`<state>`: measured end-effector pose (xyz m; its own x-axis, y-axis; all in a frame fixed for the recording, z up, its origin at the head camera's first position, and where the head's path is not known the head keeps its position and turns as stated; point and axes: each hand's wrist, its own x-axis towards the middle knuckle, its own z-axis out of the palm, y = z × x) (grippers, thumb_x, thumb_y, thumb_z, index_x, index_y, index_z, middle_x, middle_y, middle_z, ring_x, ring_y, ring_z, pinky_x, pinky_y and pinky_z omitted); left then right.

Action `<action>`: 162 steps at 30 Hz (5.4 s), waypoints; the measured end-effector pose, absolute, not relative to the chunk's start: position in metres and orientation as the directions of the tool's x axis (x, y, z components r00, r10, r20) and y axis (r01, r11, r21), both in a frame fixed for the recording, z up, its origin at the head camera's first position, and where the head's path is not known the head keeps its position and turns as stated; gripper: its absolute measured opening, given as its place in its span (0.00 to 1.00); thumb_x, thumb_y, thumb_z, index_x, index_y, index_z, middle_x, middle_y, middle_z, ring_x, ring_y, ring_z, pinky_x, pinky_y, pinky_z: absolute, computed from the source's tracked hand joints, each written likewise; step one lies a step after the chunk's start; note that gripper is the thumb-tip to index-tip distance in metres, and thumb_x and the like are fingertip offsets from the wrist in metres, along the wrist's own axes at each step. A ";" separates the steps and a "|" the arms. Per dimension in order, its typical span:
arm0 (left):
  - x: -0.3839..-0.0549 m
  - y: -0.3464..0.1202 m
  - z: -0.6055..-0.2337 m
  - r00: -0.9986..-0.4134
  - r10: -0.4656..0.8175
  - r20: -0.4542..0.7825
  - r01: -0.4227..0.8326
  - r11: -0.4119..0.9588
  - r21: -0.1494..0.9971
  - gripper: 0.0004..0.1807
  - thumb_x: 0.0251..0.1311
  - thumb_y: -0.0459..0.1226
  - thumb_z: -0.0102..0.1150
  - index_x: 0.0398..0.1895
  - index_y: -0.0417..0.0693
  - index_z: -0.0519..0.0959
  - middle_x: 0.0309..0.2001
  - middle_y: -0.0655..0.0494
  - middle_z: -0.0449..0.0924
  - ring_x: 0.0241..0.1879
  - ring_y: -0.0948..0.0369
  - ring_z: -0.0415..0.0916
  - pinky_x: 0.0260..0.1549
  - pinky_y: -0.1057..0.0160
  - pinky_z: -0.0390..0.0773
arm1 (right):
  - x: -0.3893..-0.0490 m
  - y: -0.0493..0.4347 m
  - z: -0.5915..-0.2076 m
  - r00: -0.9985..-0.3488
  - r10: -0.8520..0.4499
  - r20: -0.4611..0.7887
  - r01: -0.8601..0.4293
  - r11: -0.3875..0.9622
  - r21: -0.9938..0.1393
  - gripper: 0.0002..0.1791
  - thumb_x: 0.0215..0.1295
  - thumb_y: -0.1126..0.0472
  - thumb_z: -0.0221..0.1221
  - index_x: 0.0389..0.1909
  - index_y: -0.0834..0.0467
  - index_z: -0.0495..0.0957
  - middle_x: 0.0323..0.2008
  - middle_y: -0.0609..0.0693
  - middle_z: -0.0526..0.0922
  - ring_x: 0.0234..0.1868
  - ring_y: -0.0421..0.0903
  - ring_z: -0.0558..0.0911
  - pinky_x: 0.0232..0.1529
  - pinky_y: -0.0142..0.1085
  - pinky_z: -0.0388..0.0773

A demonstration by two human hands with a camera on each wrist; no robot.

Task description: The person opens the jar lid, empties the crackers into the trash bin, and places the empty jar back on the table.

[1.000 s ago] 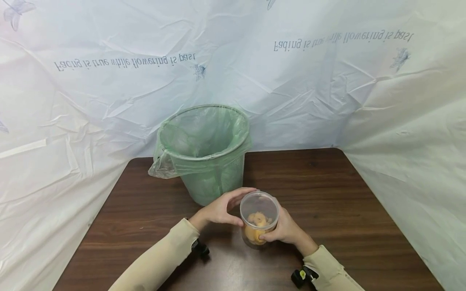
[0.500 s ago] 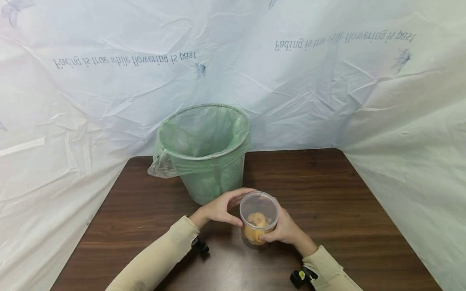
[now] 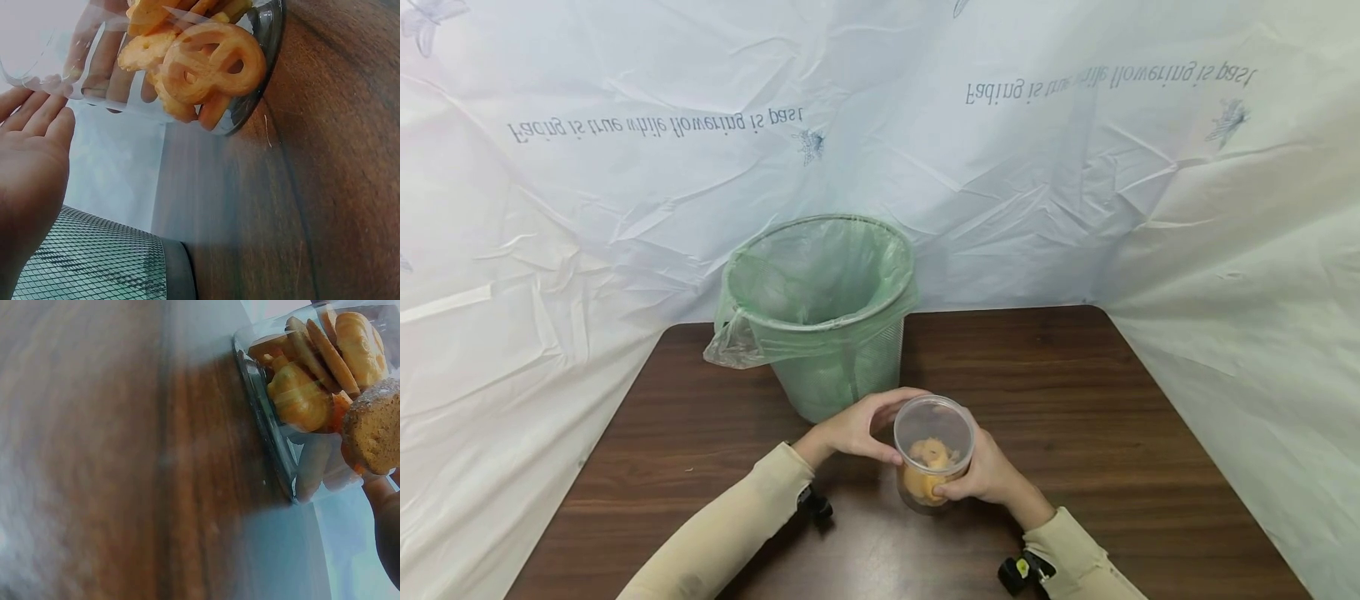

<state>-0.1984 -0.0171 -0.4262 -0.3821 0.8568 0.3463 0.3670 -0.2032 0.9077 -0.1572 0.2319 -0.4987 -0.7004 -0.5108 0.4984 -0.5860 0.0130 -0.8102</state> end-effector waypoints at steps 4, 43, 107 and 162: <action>-0.198 -0.017 -0.426 -0.380 0.855 0.352 0.368 -0.209 0.906 0.45 0.46 0.15 0.64 0.69 0.23 0.53 0.64 0.23 0.59 0.66 0.30 0.57 0.63 0.35 0.59 | -0.157 0.232 -0.500 -0.705 -0.511 0.492 -0.579 0.013 -0.815 0.59 0.31 0.68 0.78 0.69 0.67 0.58 0.54 0.72 0.73 0.55 0.50 0.77 0.58 0.30 0.71; -0.189 -0.013 -0.452 -0.514 0.743 0.429 0.508 -0.139 0.850 0.46 0.44 0.23 0.73 0.68 0.35 0.62 0.64 0.38 0.68 0.66 0.46 0.67 0.66 0.52 0.64 | -0.156 0.233 -0.497 -0.715 -0.510 0.478 -0.559 0.007 -0.829 0.58 0.31 0.70 0.78 0.69 0.66 0.58 0.57 0.70 0.72 0.57 0.49 0.76 0.58 0.30 0.71; -0.128 0.008 -0.437 -0.799 0.330 0.503 0.592 0.288 0.752 0.47 0.39 0.50 0.79 0.66 0.55 0.68 0.63 0.63 0.71 0.62 0.61 0.72 0.60 0.59 0.71 | -0.156 0.234 -0.501 -0.703 -0.517 0.489 -0.575 0.009 -0.818 0.49 0.33 0.66 0.79 0.59 0.75 0.65 0.46 0.70 0.78 0.48 0.46 0.81 0.52 0.32 0.76; -0.130 -0.060 -0.438 -0.653 0.347 0.673 0.657 -0.181 0.732 0.46 0.46 0.33 0.76 0.67 0.27 0.61 0.65 0.32 0.65 0.67 0.48 0.65 0.66 0.59 0.64 | -0.163 0.230 -0.502 -0.611 -0.529 0.589 -0.582 -0.203 -0.787 0.59 0.31 0.77 0.74 0.67 0.78 0.51 0.63 0.68 0.68 0.65 0.49 0.72 0.64 0.33 0.68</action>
